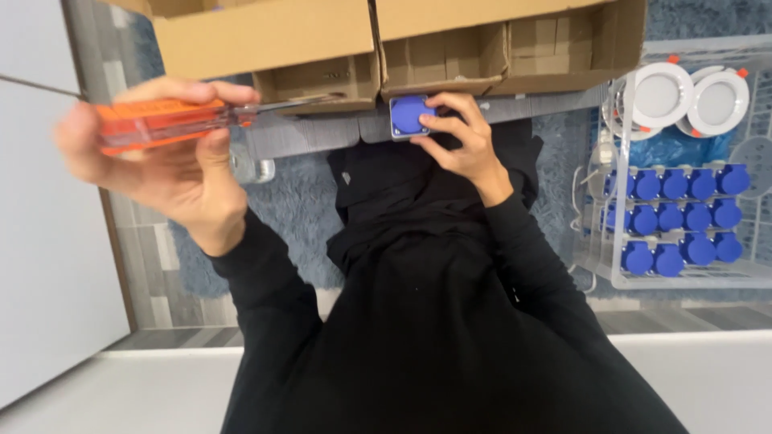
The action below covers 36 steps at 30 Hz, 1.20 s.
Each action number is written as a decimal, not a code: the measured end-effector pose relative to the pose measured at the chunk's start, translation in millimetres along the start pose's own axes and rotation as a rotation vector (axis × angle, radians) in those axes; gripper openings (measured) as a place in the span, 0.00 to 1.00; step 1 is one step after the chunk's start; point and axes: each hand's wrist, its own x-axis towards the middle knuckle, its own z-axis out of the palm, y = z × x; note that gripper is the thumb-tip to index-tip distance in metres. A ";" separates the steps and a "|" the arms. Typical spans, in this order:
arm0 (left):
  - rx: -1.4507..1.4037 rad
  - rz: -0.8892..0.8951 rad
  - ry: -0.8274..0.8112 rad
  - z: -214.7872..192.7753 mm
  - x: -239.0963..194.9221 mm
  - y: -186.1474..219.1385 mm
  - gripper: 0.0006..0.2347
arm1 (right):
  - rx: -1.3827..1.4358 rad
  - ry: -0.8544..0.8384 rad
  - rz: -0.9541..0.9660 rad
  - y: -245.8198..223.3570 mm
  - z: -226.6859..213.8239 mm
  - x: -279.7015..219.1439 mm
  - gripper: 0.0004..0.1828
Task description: Assembling and inspecting electrical junction boxes and LED light fixtures using a screwdriver.
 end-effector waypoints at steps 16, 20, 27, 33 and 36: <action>0.270 0.178 0.035 39.5 -42.0 -113.6 0.27 | 0.040 0.134 -0.143 6.8 6.1 7.2 0.17; 0.276 0.192 0.061 42.4 -36.3 -107.5 0.24 | 0.025 0.115 -0.107 7.5 5.2 5.8 0.18; 0.274 0.287 0.170 32.6 -36.2 -58.3 0.29 | -0.062 0.045 -0.083 -4.3 -3.7 7.3 0.17; 0.162 0.225 0.239 22.3 -54.8 -11.4 0.35 | -0.107 0.022 0.005 -52.4 -23.6 19.0 0.23; 0.055 0.137 0.237 31.4 -65.8 -3.5 0.36 | 0.347 0.025 0.172 -57.7 -35.3 3.5 0.21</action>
